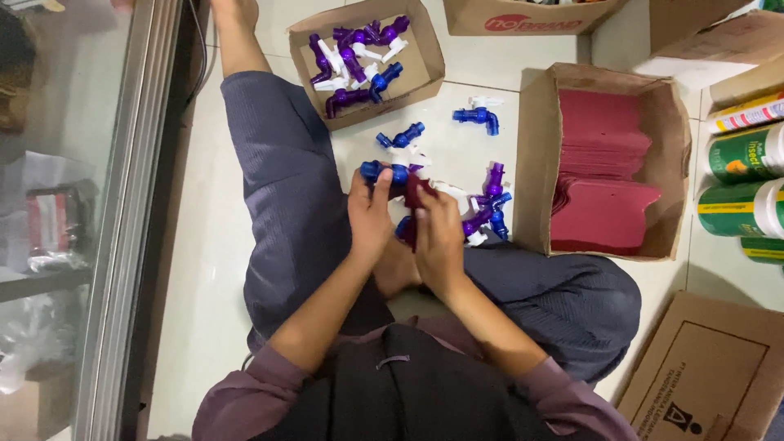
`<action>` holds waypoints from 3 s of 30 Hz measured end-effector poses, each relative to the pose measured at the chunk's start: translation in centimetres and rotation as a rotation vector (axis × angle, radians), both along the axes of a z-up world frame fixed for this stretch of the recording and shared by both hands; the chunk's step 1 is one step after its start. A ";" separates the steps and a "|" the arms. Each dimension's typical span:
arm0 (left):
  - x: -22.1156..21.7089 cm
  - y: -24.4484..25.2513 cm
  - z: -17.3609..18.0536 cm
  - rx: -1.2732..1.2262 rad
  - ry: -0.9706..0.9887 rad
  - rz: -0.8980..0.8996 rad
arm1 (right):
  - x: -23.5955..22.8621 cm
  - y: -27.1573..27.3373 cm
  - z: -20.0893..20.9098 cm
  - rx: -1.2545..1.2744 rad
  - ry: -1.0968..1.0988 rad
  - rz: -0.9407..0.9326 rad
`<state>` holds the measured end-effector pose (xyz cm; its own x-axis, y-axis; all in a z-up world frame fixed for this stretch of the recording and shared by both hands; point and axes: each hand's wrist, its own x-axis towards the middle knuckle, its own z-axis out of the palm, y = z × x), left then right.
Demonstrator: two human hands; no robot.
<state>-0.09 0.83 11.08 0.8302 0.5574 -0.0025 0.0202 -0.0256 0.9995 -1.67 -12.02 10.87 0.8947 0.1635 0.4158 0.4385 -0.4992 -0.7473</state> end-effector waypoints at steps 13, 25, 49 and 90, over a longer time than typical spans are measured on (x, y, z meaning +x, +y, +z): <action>-0.6 -2.6 -0.4 0.411 -0.001 -0.088 | 1.8 -1.2 5.6 0.976 0.855 -0.031; -2.3 -4.8 1.6 -0.231 0.316 0.253 | 0.3 -0.5 2.5 0.035 -0.068 -0.063; -1.8 4.0 4.5 0.378 0.010 -0.425 | 1.3 -2.1 6.2 0.372 0.843 0.482; 14.5 6.2 -1.1 -0.053 0.404 -0.138 | 4.9 -8.1 2.1 0.567 0.958 -0.055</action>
<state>14.45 6.98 9.97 0.8233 0.4318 -0.3683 0.4102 -0.0043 0.9120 3.24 -20.10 12.98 0.8861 0.1194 -0.4479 -0.4532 0.0204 -0.8912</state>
